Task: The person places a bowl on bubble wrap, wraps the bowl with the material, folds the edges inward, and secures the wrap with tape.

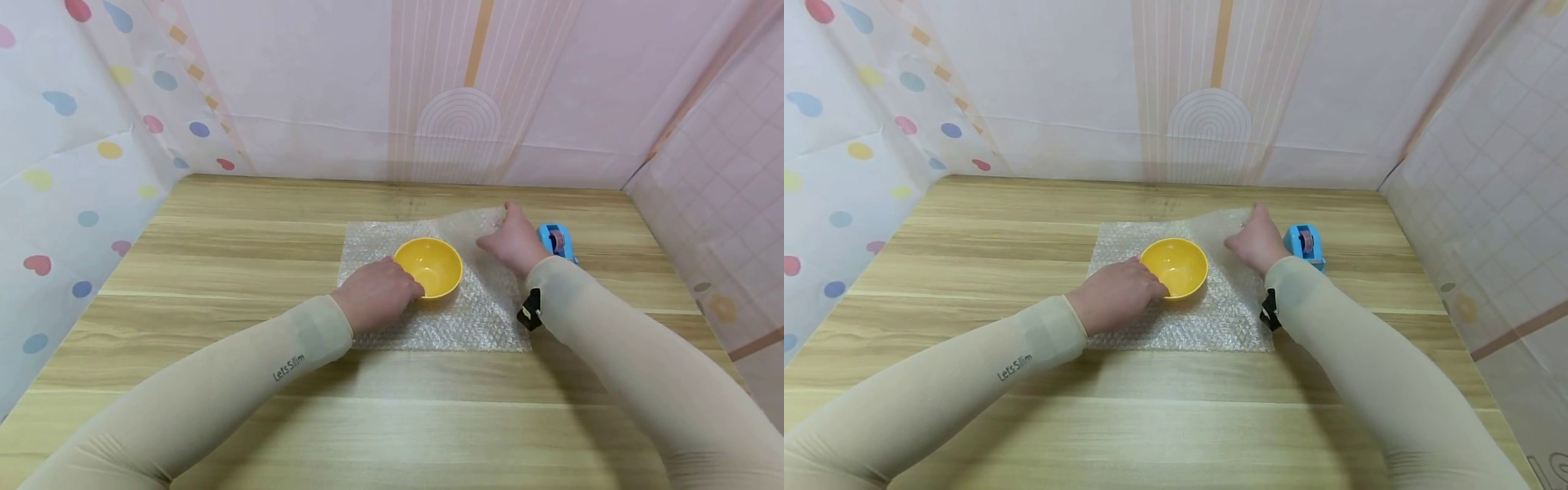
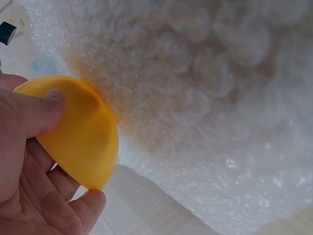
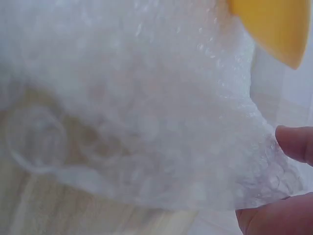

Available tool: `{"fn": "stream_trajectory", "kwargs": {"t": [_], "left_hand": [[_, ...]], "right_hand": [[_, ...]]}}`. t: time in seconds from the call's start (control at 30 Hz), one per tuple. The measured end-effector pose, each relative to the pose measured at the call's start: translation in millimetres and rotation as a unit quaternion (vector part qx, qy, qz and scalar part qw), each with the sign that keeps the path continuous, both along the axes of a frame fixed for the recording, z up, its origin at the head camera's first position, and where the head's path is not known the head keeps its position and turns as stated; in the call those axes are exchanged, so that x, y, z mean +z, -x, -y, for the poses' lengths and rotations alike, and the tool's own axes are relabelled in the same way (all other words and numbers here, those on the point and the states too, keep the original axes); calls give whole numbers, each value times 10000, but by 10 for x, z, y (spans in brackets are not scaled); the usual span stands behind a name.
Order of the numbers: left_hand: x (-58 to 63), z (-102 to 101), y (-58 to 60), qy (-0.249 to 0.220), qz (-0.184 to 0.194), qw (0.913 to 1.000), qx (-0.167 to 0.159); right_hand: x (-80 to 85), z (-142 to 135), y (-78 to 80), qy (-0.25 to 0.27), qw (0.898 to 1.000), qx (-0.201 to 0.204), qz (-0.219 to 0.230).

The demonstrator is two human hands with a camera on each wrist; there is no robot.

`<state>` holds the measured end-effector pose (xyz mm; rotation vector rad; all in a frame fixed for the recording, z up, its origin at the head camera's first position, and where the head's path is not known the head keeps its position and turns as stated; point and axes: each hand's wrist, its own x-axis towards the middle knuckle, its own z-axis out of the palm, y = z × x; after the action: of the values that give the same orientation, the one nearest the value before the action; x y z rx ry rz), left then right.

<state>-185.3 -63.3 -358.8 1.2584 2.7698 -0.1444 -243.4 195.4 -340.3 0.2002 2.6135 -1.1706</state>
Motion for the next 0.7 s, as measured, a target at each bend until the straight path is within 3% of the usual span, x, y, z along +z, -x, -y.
{"fn": "stream_trajectory", "kwargs": {"t": [0.37,0.7], "left_hand": [[6,-16,7,14,8,10000,24],[13,-13,4,-16,-54,10000,-49]], "right_hand": [[69,140,-205,31,9968,648,-473],[82,319,-439,-462,9883,1159,-878]]}}
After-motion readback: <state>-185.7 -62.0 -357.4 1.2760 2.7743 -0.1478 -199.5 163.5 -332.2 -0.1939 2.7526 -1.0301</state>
